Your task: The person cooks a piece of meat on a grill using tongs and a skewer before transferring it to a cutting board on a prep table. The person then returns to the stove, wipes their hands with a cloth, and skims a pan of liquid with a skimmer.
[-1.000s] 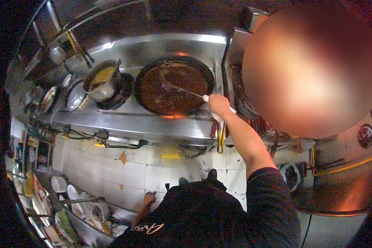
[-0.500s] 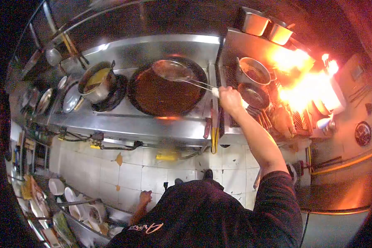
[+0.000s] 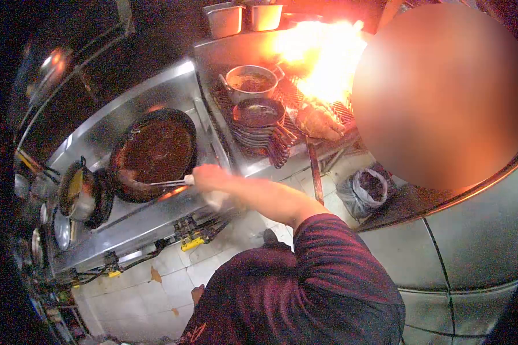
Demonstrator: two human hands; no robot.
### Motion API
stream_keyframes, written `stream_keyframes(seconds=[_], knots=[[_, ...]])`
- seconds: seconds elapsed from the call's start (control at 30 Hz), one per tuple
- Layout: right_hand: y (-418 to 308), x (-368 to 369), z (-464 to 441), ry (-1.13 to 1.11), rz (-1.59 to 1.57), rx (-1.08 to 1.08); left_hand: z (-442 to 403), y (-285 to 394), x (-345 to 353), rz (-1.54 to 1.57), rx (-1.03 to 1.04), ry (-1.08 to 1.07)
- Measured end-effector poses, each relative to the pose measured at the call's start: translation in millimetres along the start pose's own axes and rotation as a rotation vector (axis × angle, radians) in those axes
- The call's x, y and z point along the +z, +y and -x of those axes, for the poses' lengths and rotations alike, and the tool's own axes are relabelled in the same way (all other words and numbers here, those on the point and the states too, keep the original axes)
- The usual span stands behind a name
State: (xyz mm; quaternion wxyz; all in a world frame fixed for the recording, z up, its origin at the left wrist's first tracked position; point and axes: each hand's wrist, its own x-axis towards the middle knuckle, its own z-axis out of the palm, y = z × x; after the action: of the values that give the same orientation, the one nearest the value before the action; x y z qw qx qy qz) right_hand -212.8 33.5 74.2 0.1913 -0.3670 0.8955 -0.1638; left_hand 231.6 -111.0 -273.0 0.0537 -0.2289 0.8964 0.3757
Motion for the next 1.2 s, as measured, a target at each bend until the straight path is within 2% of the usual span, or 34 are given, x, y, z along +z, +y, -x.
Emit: stream_keyframes(seconds=[0.03, 0.1, 0.17, 0.23, 0.33, 0.43, 0.53, 0.63, 0.7, 0.73, 0.77, 0.8, 0.83, 0.87, 0.93, 1.0, 1.07, 1.17, 1.2], knots=[[6.8, -1.1, -2.3, 0.041, 0.062, 0.009, 0.4, -3.2, 0.1, -0.073, 0.042, 0.000], [14.1, -12.0, -8.8, 0.104, 0.098, 0.097, 1.4, 1.2, -6.8, -0.454, 0.206, -0.059], [20.7, -26.3, -8.5, 0.157, 0.183, 0.085, 3.4, -17.5, 14.4, -0.028, 0.035, 0.013], [41.3, -20.0, -29.1, 0.188, 0.335, 0.059, 16.5, -11.0, 9.6, -0.039, -0.037, -0.033], [61.6, -21.2, -42.0, 0.284, 0.391, 0.051, 32.0, 14.9, -1.3, -0.058, -0.130, -0.076], [67.6, -24.8, -40.1, 0.449, 0.573, -0.017, 39.0, 4.6, 12.6, 0.189, -0.468, -0.093], [77.7, -29.7, -39.4, 0.589, 0.663, -0.083, 42.7, -61.7, 53.1, -0.294, -0.127, -0.070], [77.4, -35.9, -38.2, 0.610, 0.721, -0.141, 41.6, -52.4, 43.2, -0.568, 0.043, -0.090], [73.5, -42.1, -31.0, 0.621, 0.730, -0.110, 42.3, -17.0, 17.4, -0.439, -0.161, -0.208], [69.6, -44.5, -24.4, 0.699, 0.685, -0.138, 33.3, -3.0, 9.2, -0.383, -0.244, -0.277], [61.3, -49.9, -16.3, 0.606, 0.611, -0.128, 32.4, -21.5, 16.6, -0.574, -0.016, -0.231], [45.5, -57.6, -5.4, 0.542, 0.642, -0.167, 27.9, -29.4, 18.6, -0.595, 0.061, -0.213], [43.7, -51.6, -10.0, 0.488, 0.512, -0.107, 23.6, -30.0, 15.2, -0.613, 0.130, -0.194], [33.0, -51.8, -0.9, 0.458, 0.441, -0.147, 22.1, -34.0, 15.4, -0.630, 0.191, -0.172], [7.3, -45.7, 11.1, 0.350, 0.308, -0.128, 13.0, -31.8, 18.4, 0.133, -0.214, -0.100], [-15.9, -34.5, 22.6, 0.245, 0.116, -0.087, 4.0, -28.8, 14.2, 0.154, -0.195, -0.127], [-29.5, -19.0, 24.4, 0.044, -0.038, -0.038, 0.2, -23.6, 7.4, 0.180, -0.190, -0.141], [-35.7, 5.8, 9.5, -0.020, -0.109, 0.003, -2.5, -24.1, 6.2, 0.255, -0.087, -0.014], [-37.3, 5.9, 5.3, -0.023, -0.116, 0.018, -2.6, -25.7, 7.4, 0.292, -0.122, 0.008]])
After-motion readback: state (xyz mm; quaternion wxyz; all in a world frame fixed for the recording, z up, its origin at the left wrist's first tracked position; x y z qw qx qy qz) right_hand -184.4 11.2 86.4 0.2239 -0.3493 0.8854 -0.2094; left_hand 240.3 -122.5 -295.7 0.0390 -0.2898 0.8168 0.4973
